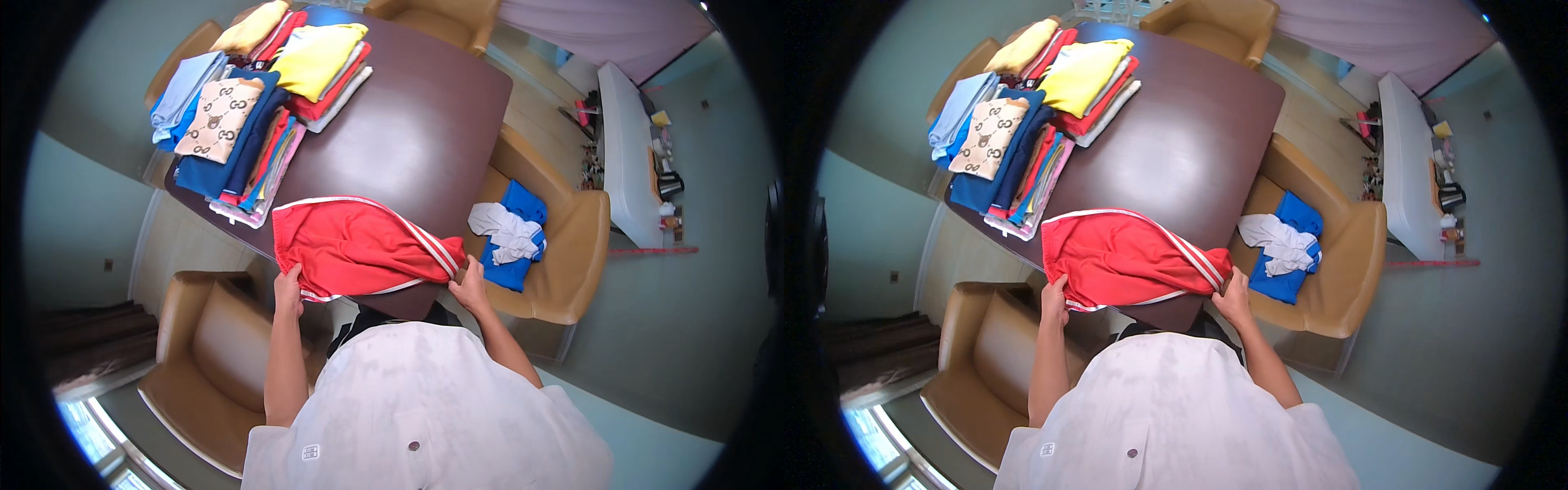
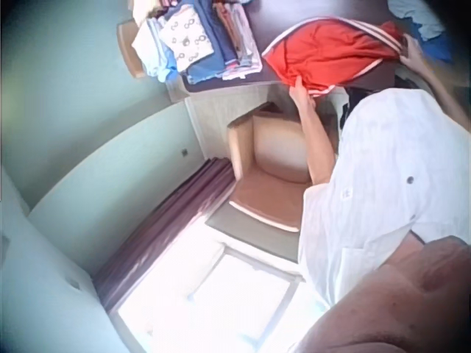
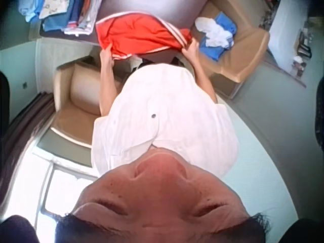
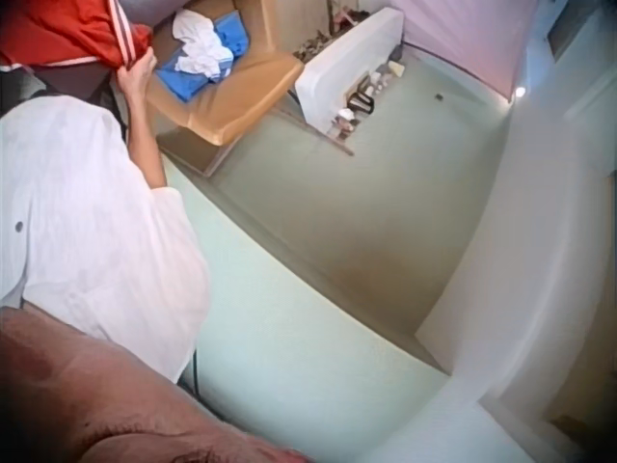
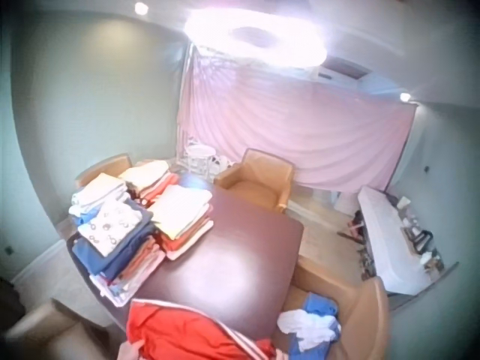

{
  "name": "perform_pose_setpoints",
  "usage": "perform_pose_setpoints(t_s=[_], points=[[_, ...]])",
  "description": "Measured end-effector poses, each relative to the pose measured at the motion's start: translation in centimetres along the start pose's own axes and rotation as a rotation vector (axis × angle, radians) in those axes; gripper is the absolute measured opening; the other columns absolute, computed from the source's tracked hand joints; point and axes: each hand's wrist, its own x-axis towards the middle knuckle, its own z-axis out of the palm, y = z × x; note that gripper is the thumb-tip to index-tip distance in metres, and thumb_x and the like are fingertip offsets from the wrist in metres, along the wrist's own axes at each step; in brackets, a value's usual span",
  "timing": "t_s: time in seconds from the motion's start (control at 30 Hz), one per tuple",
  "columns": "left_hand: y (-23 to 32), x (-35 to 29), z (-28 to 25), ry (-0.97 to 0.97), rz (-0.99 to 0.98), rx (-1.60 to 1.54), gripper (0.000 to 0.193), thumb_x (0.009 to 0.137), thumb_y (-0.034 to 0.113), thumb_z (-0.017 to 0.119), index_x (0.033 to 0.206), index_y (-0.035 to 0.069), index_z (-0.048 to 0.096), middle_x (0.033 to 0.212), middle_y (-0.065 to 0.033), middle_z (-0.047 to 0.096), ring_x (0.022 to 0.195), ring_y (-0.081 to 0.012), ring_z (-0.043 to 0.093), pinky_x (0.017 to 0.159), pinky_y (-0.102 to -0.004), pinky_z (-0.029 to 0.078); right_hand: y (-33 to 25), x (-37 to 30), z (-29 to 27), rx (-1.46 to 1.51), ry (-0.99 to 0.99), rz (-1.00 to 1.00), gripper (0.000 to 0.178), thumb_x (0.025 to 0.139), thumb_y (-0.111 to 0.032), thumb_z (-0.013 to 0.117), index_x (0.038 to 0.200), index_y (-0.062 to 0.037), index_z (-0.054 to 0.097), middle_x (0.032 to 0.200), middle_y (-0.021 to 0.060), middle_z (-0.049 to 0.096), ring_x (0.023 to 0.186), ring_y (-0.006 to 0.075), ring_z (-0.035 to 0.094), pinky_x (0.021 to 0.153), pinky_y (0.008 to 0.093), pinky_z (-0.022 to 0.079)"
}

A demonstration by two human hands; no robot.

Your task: The person folds several garments on a dining table, including a blue pair of pants, a patterned long-sleeve shirt, red shorts, and a white polo shirt. Each item is smoothed, folded into a compact rectangle, and stacked on the table.

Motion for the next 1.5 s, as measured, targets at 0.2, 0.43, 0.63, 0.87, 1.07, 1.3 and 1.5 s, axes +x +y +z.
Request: perform_pose_setpoints(t_s=[0.2,0.43,0.63,0.87,1.07,1.3,1.5], points=[[1.0,0.3,0.4,-0.109,-0.097,-0.074,0.037,0.101,0.012,0.057,0.132,-0.008,0.058,0.126,-0.0204,0.069,0.110,-0.0313,0.072,0.097,-0.0444,0.059,0.9,0.4,2.3,0.094,-0.115,0.020,0.059,0.081,-0.007,0.066,0.136,0.0055,0.047,0.132,0.0306,0.058,0.130,0.0468,0.052,0.108,0.0488,0.045],[4.1,-0.5,1.6,-0.178,-0.301,-0.368,0.044,0.102,0.016,0.057,0.139,-0.007,0.053,0.137,-0.0216,0.064,0.124,-0.0335,0.065,0.110,-0.0487,0.052,4.6,1.1,5.9,0.189,-0.049,0.034,0.026,0.087,-0.007,0.050,0.109,-0.0015,0.063,0.101,0.0300,0.067,0.101,0.0494,0.065,0.088,0.0527,0.051],[2.4,-1.0,1.3,-0.131,-0.256,-0.323,0.043,0.099,0.010,0.060,0.139,-0.005,0.054,0.135,-0.0178,0.066,0.121,-0.0320,0.067,0.104,-0.0462,0.055,2.9,2.4,-0.2,0.162,0.075,0.055,0.024,0.091,-0.011,0.049,0.110,-0.0036,0.063,0.098,0.0298,0.067,0.097,0.0477,0.067,0.081,0.0506,0.052],[2.0,-2.4,6.1,-0.133,-0.093,-0.205,0.042,0.098,0.004,0.060,0.139,0.000,0.056,0.132,-0.0157,0.067,0.117,-0.0288,0.068,0.102,-0.0429,0.057,-0.5,15.9,-9.2,0.005,0.211,-0.268,0.022,0.094,-0.007,0.051,0.111,-0.0055,0.064,0.099,0.0262,0.068,0.097,0.0486,0.065,0.083,0.0538,0.051],[3.4,-5.3,11.8,-0.177,0.077,-0.245,0.046,0.099,0.005,0.060,0.144,0.001,0.052,0.141,-0.0119,0.063,0.125,-0.0261,0.064,0.107,-0.0414,0.053,-11.7,28.4,-16.0,-0.234,0.674,-0.545,0.038,0.093,-0.011,0.063,0.131,-0.0040,0.060,0.131,0.0167,0.062,0.129,0.0373,0.053,0.107,0.0514,0.042],[-5.4,-5.2,11.8,0.026,-0.182,-0.074,0.034,0.097,0.005,0.061,0.131,0.003,0.061,0.123,-0.0125,0.071,0.109,-0.0271,0.071,0.088,-0.0431,0.061,-12.0,24.7,-5.9,0.096,0.131,-0.464,0.028,0.094,-0.016,0.067,0.116,-0.0009,0.060,0.114,0.0210,0.064,0.105,0.0409,0.064,0.090,0.0478,0.053],[-8.6,-8.2,11.6,0.079,-0.212,-0.049,0.027,0.098,0.006,0.065,0.124,-0.001,0.063,0.122,-0.0130,0.072,0.106,-0.0249,0.072,0.090,-0.0408,0.060,-5.2,17.6,-0.1,0.066,-0.021,-0.350,0.030,0.088,-0.017,0.074,0.112,-0.0022,0.061,0.108,0.0191,0.061,0.101,0.0393,0.063,0.086,0.0476,0.053]])
